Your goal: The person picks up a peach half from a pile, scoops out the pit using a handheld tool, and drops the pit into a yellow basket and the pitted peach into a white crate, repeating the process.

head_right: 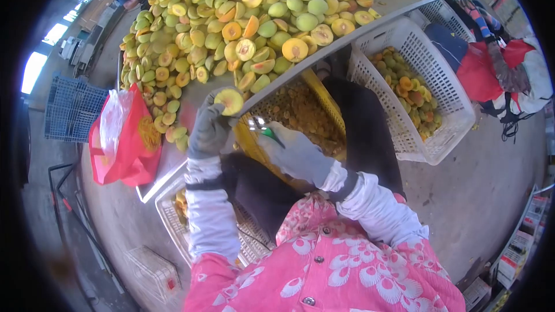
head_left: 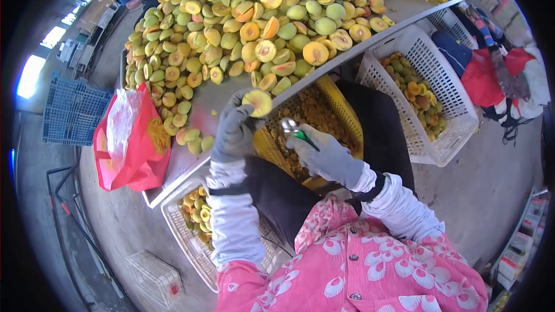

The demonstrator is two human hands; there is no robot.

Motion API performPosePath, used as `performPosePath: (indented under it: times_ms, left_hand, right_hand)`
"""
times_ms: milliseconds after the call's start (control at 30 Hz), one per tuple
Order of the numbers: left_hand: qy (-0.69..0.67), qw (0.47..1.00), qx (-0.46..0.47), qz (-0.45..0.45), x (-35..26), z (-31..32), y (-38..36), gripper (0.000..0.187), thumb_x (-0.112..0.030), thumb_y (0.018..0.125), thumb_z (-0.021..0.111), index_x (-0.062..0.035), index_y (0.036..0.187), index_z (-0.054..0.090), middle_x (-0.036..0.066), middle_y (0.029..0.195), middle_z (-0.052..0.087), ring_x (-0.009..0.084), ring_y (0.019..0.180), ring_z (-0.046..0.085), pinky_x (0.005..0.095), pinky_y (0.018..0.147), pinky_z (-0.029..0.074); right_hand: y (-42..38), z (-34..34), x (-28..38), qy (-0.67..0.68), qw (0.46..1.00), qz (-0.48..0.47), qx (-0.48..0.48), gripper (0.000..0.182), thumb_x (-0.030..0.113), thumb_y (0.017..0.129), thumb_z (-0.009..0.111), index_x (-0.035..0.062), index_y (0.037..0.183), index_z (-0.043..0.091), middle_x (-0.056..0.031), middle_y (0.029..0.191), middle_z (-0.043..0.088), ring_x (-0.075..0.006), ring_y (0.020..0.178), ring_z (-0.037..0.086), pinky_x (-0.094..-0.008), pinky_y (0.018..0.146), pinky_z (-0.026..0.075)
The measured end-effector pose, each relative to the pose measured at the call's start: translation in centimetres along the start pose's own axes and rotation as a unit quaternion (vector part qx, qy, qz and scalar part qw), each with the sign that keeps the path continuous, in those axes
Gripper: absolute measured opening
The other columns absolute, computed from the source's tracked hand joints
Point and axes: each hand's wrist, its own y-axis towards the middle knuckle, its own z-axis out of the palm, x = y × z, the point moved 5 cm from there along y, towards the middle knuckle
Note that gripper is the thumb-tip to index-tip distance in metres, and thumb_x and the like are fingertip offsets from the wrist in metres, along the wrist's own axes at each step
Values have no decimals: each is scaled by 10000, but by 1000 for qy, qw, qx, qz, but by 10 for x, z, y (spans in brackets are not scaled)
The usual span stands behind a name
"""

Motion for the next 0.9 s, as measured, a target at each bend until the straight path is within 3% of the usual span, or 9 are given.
performPosePath:
  times_ms: [200,367,500,533,600,667,733,800,900]
  left_hand:
    - [-143,986,-32,76,9,55,-67,432,-182,974,462,61,1327,515,152,1181,628,209,1062,601,325,937,480]
    - [223,922,-111,295,-18,76,-96,299,-164,1011,464,43,1195,575,137,1103,643,193,974,618,304,877,501]
    - [295,889,-144,319,-29,86,-108,289,-208,1012,482,28,1141,587,121,1044,636,187,972,608,301,887,490]
    - [161,944,-135,253,-21,77,-103,303,-223,1006,495,25,1160,577,115,1035,629,188,984,600,310,898,484]
    - [21,976,-123,181,-3,64,-99,321,-238,999,508,22,1179,567,109,1025,622,189,996,592,319,909,478]
    - [268,907,-170,276,-2,58,-103,350,-265,1010,489,18,1208,546,114,1098,609,202,1047,583,337,947,468]
    - [84,958,-115,250,-6,61,-106,350,-262,1017,471,17,1216,540,115,1133,600,216,1072,582,355,970,468]
    - [-104,970,-58,210,-4,63,-108,350,-259,1025,453,16,1225,535,115,1167,592,230,1097,581,373,993,468]
    - [-28,972,-73,220,-10,69,-112,375,-293,1039,453,20,1231,530,129,1221,571,264,1118,590,403,1022,475]
  right_hand:
    - [-34,26,38,-149,965,-197,-85,289,309,993,568,22,960,569,-238,717,608,-419,665,625,-458,595,470]
    - [-57,32,41,-130,964,-203,-109,271,289,983,586,22,947,559,-247,725,618,-452,730,627,-484,601,469]
    - [-63,33,44,-148,949,-244,-132,258,276,977,599,27,931,551,-244,725,622,-453,713,627,-483,581,470]
    - [-63,34,43,-148,949,-244,-131,258,276,977,599,27,931,551,-244,725,622,-453,713,627,-483,581,470]
    - [-65,35,45,-171,932,-280,-153,194,193,990,603,18,926,547,-110,632,535,-164,535,509,-350,513,412]
    - [-64,33,42,-158,935,-275,-160,195,198,990,602,21,931,547,-102,628,530,-154,535,511,-348,510,411]
    - [-65,29,49,-146,937,-270,-167,196,203,991,602,23,936,547,-95,623,525,-145,535,514,-347,507,410]
    - [-65,30,43,-86,982,-141,-87,279,285,962,623,19,916,552,-242,733,627,-454,710,625,-482,576,471]
    - [-66,38,42,-157,970,-166,-78,298,306,969,609,18,911,555,-237,725,627,-450,704,625,-483,585,476]
